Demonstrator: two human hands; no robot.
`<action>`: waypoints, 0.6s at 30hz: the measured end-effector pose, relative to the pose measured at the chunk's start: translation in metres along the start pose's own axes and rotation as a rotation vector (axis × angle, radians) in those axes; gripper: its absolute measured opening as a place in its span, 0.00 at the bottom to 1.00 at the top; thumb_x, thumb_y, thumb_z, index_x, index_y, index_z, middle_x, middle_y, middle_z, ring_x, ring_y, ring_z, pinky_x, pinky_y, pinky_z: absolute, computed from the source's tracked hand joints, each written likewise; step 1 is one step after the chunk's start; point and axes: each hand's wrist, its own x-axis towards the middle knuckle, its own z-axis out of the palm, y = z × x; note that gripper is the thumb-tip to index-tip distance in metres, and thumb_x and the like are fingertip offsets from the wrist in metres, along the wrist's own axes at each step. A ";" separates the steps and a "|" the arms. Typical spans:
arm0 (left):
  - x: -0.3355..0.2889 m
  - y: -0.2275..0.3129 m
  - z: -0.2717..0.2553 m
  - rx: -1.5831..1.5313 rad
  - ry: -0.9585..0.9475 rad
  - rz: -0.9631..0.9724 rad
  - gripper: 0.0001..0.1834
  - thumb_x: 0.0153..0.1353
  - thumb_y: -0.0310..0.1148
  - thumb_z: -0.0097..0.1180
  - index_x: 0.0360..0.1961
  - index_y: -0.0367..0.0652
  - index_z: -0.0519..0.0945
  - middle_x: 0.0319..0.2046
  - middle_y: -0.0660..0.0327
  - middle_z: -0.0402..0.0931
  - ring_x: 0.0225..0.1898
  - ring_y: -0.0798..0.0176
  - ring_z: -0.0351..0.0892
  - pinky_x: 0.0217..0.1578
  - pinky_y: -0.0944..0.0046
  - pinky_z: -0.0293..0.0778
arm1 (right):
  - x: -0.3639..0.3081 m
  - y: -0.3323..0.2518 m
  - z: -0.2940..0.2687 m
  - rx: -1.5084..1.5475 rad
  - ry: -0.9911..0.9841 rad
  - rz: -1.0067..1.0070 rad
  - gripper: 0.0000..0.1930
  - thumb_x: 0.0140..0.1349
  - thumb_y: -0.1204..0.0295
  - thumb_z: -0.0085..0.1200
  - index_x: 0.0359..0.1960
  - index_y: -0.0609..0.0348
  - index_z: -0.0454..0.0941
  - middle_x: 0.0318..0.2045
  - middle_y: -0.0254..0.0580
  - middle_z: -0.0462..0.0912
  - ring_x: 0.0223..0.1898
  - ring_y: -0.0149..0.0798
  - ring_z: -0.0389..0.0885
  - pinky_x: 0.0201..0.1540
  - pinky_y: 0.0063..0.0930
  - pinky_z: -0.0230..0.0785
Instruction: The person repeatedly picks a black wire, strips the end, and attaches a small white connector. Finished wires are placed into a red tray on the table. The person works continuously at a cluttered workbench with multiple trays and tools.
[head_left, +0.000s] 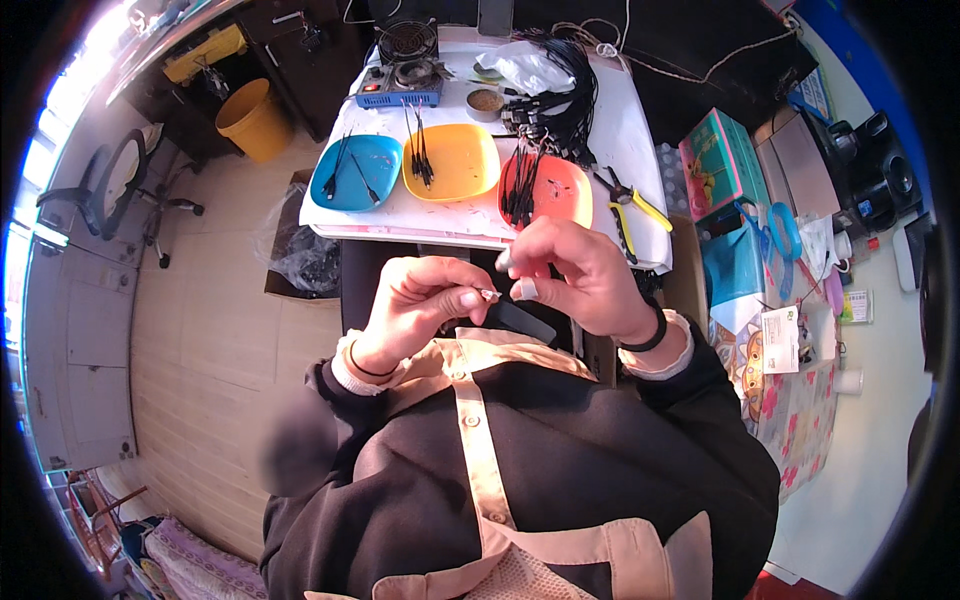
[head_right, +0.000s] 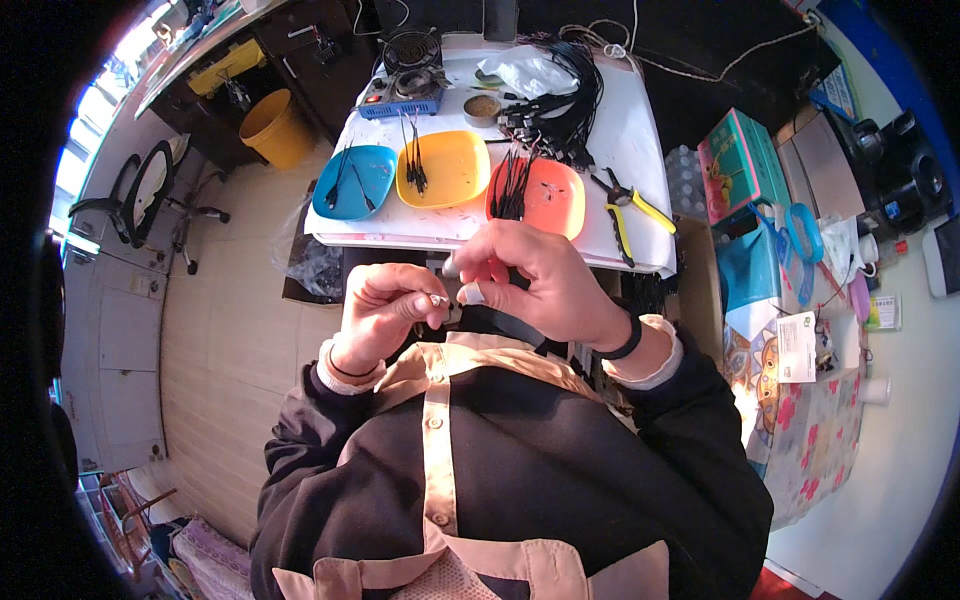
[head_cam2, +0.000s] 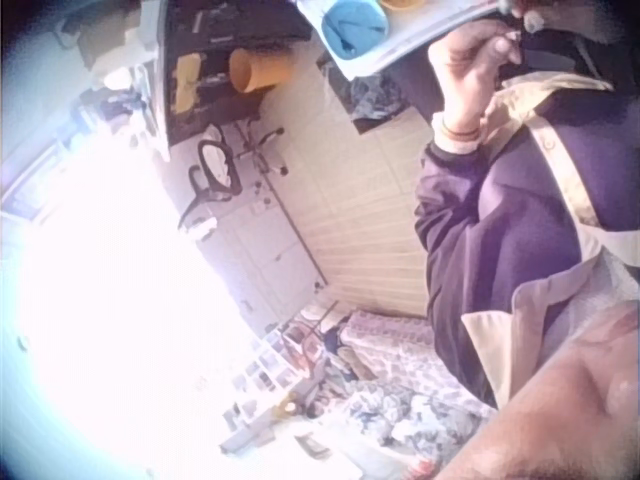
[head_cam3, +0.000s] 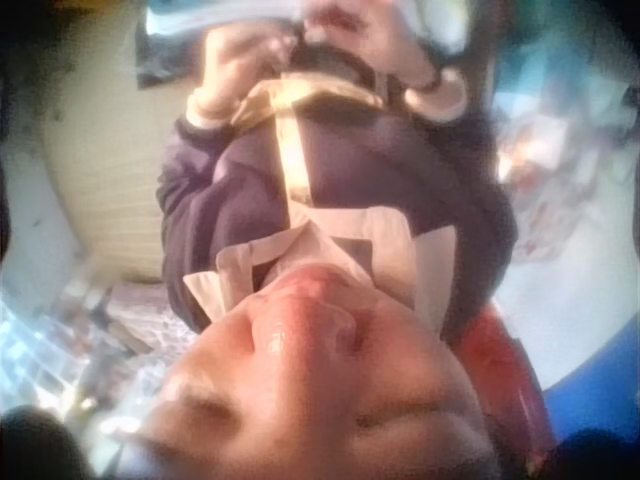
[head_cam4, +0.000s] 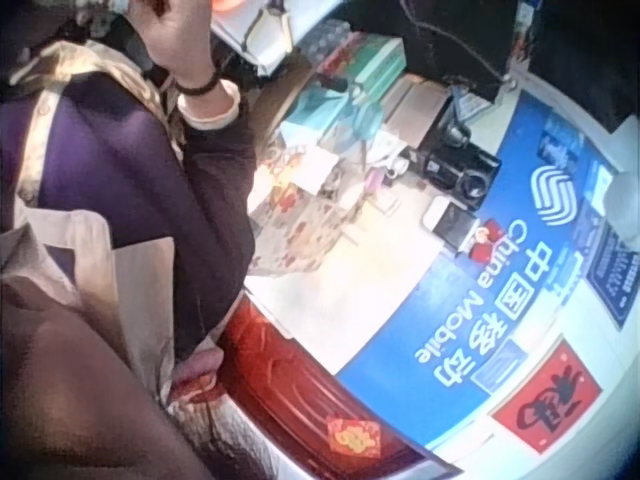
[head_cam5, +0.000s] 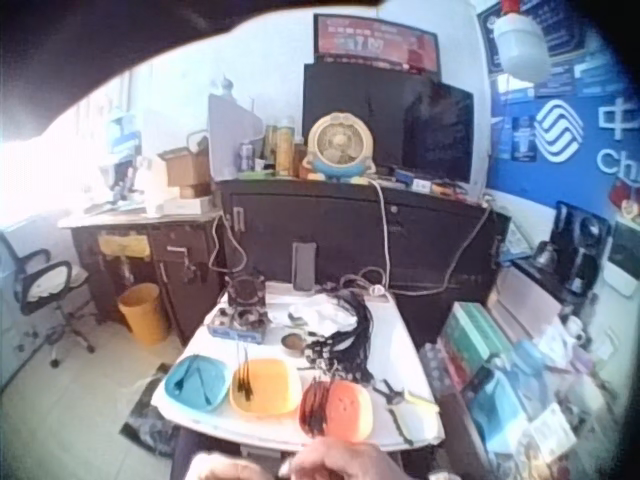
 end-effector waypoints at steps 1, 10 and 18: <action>0.002 0.000 -0.001 -0.040 -0.022 -0.010 0.05 0.62 0.23 0.58 0.38 0.33 0.82 0.28 0.61 0.79 0.30 0.72 0.76 0.32 0.73 0.72 | 0.003 0.000 -0.002 -0.193 0.017 -0.161 0.09 0.57 0.75 0.63 0.38 0.62 0.79 0.34 0.37 0.79 0.33 0.29 0.76 0.37 0.23 0.69; 0.021 0.009 -0.008 -0.238 -0.079 -0.073 0.07 0.63 0.23 0.57 0.42 0.32 0.81 0.30 0.59 0.80 0.30 0.72 0.76 0.33 0.72 0.73 | 0.027 0.007 0.002 -0.219 0.051 -0.300 0.07 0.61 0.74 0.58 0.34 0.63 0.73 0.33 0.40 0.75 0.33 0.35 0.73 0.36 0.25 0.66; 0.034 0.029 -0.025 -0.031 0.028 -0.062 0.08 0.63 0.23 0.57 0.43 0.35 0.82 0.30 0.66 0.78 0.29 0.76 0.73 0.29 0.77 0.68 | 0.053 0.018 -0.002 0.078 -0.008 -0.006 0.08 0.67 0.71 0.52 0.37 0.63 0.71 0.35 0.38 0.71 0.36 0.29 0.70 0.40 0.21 0.65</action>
